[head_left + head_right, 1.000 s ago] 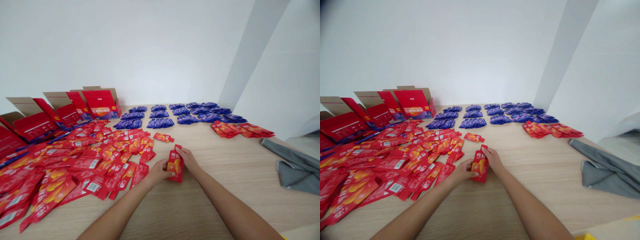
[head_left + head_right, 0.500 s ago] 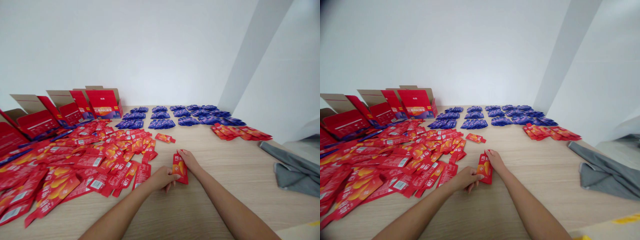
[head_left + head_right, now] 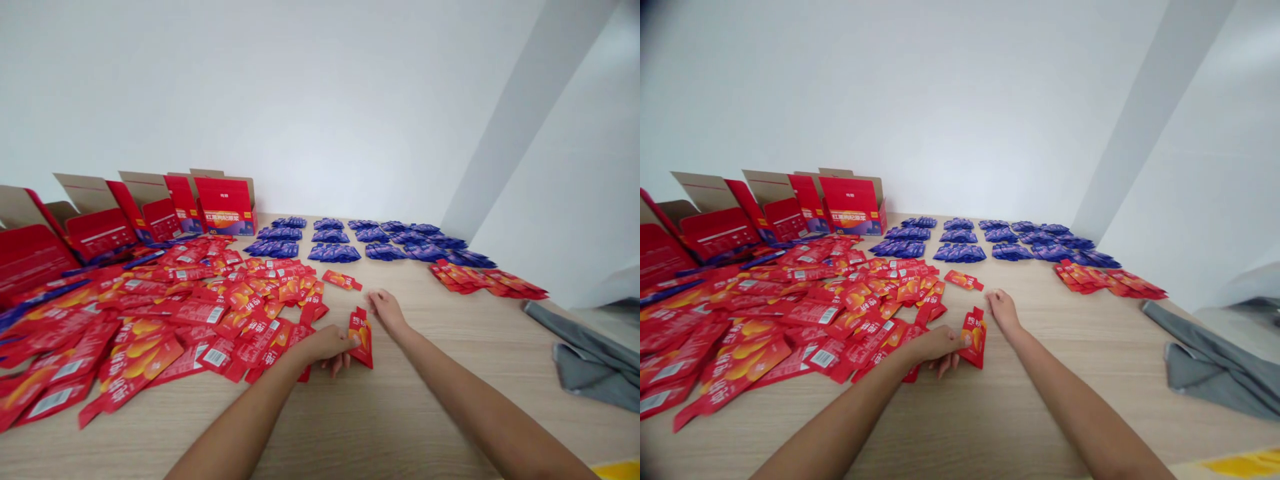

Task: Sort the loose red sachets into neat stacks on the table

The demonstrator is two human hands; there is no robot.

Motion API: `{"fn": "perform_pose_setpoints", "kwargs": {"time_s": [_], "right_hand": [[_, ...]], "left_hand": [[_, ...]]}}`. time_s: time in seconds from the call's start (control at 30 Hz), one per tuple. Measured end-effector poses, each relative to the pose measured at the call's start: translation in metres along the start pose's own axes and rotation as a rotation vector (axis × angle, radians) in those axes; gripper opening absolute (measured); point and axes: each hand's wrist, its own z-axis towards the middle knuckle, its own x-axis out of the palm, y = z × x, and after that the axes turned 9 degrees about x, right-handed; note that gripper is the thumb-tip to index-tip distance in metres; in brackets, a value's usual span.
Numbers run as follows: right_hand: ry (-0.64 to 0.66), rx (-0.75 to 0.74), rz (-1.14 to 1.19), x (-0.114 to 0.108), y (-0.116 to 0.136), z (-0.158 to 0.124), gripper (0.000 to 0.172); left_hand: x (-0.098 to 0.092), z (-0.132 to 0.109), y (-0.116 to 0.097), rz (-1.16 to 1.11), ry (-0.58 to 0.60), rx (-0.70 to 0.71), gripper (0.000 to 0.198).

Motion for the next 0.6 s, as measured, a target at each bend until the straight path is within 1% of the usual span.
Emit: {"fn": "perform_pose_setpoints", "kwargs": {"time_s": [0.07, 0.1, 0.17, 0.23, 0.27, 0.3, 0.37, 0.4, 0.47, 0.53, 0.6], "right_hand": [[-0.027, -0.074, -0.106, 0.005, 0.003, 0.014, 0.024], [-0.027, -0.113, -0.160, 0.009, 0.006, 0.021, 0.023], [-0.004, -0.186, -0.260, 0.019, 0.011, 0.031, 0.031], [0.035, -0.235, -0.352, 0.030, 0.016, 0.039, 0.043], [0.057, -0.250, -0.395, 0.035, 0.017, 0.042, 0.047], [0.080, -0.262, -0.435, 0.039, 0.018, 0.045, 0.049], [0.121, -0.282, -0.504, 0.044, 0.017, 0.048, 0.044], [0.137, -0.295, -0.532, 0.045, 0.015, 0.049, 0.041], [0.154, -0.327, -0.574, 0.041, 0.010, 0.049, 0.039], [0.159, -0.353, -0.599, 0.030, 0.001, 0.047, 0.040], [0.161, -0.383, -0.617, 0.013, -0.012, 0.043, 0.040]], "left_hand": [[0.001, 0.000, -0.001, 0.099, -0.046, -0.060, 0.061], [0.002, 0.000, -0.002, 0.181, -0.108, -0.087, 0.060], [0.004, 0.000, -0.003, 0.392, -0.295, -0.076, 0.054], [0.007, 0.001, -0.003, 0.593, -0.468, 0.038, 0.046], [0.009, 0.001, -0.002, 0.663, -0.522, 0.114, 0.042], [0.012, 0.002, -0.001, 0.705, -0.544, 0.189, 0.038], [0.018, 0.003, 0.004, 0.739, -0.524, 0.327, 0.032], [0.021, 0.004, 0.008, 0.745, -0.489, 0.388, 0.033], [0.027, 0.007, 0.016, 0.763, -0.369, 0.471, 0.048], [0.031, 0.009, 0.022, 0.800, -0.256, 0.487, 0.062], [0.032, 0.011, 0.026, 0.834, -0.194, 0.456, 0.065]]}}
